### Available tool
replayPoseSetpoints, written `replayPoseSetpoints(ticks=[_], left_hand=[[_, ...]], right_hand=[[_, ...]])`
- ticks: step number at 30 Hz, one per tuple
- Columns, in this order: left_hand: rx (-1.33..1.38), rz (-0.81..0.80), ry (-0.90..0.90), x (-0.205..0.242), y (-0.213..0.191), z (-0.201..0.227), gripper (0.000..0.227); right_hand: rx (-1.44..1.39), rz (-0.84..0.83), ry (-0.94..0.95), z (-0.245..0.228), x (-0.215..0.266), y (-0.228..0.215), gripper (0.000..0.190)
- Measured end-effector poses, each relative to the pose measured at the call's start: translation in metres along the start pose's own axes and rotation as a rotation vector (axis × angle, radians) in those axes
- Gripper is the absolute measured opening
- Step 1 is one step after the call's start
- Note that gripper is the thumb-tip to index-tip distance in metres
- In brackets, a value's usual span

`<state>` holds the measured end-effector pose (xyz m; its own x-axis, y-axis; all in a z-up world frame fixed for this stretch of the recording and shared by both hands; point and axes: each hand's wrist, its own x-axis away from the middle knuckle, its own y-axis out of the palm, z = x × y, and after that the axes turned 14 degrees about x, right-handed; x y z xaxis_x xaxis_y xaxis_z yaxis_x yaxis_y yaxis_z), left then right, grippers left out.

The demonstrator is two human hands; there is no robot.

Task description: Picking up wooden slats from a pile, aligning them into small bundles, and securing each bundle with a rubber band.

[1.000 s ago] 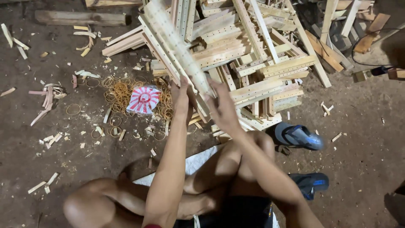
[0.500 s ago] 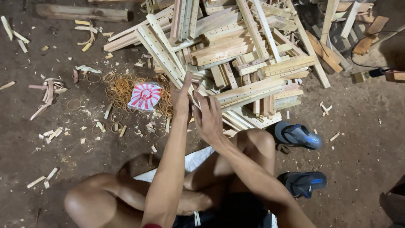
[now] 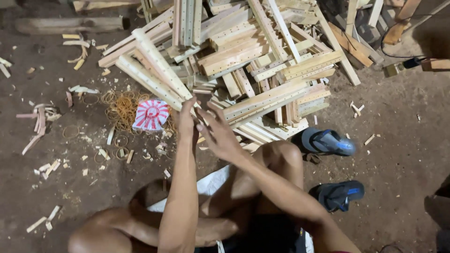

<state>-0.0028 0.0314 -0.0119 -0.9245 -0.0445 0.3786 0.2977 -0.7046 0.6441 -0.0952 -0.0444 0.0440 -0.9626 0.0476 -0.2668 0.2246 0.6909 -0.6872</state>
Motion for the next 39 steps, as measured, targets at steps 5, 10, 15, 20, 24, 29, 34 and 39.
replayPoseSetpoints(ticks=[5, 10, 15, 20, 24, 29, 34, 39], left_hand=[[-0.194, 0.039, -0.226, -0.005, 0.007, 0.022, 0.042], [-0.253, 0.097, -0.302, -0.012, 0.015, 0.019, 0.042], [-0.31, 0.15, -0.357, 0.016, 0.049, 0.042, 0.127], [-0.329, 0.111, -0.363, 0.01, 0.044, 0.032, 0.104], [-0.282, 0.14, -0.326, 0.007, 0.042, 0.027, 0.125], [-0.46, 0.14, -0.243, 0.018, 0.035, 0.025, 0.112], [-0.69, 0.114, -0.206, 0.018, 0.019, 0.031, 0.109], [-0.433, -0.186, -0.051, 0.039, 0.023, 0.034, 0.085]], right_hand=[[0.259, 0.399, 0.076, 0.149, -0.087, -0.049, 0.031], [0.872, 0.603, 0.132, 0.251, -0.169, -0.114, 0.046], [1.019, -0.023, 0.491, 0.226, -0.181, -0.117, 0.063], [0.816, 0.244, 0.279, 0.222, -0.16, -0.097, 0.078], [0.285, 0.283, 0.116, 0.153, -0.116, -0.076, 0.056], [-0.021, 0.236, 0.119, 0.041, -0.051, -0.056, 0.039], [-0.092, 0.188, 0.016, -0.004, -0.018, -0.044, 0.038], [0.174, 0.265, -0.049, 0.031, -0.002, -0.003, 0.051]])
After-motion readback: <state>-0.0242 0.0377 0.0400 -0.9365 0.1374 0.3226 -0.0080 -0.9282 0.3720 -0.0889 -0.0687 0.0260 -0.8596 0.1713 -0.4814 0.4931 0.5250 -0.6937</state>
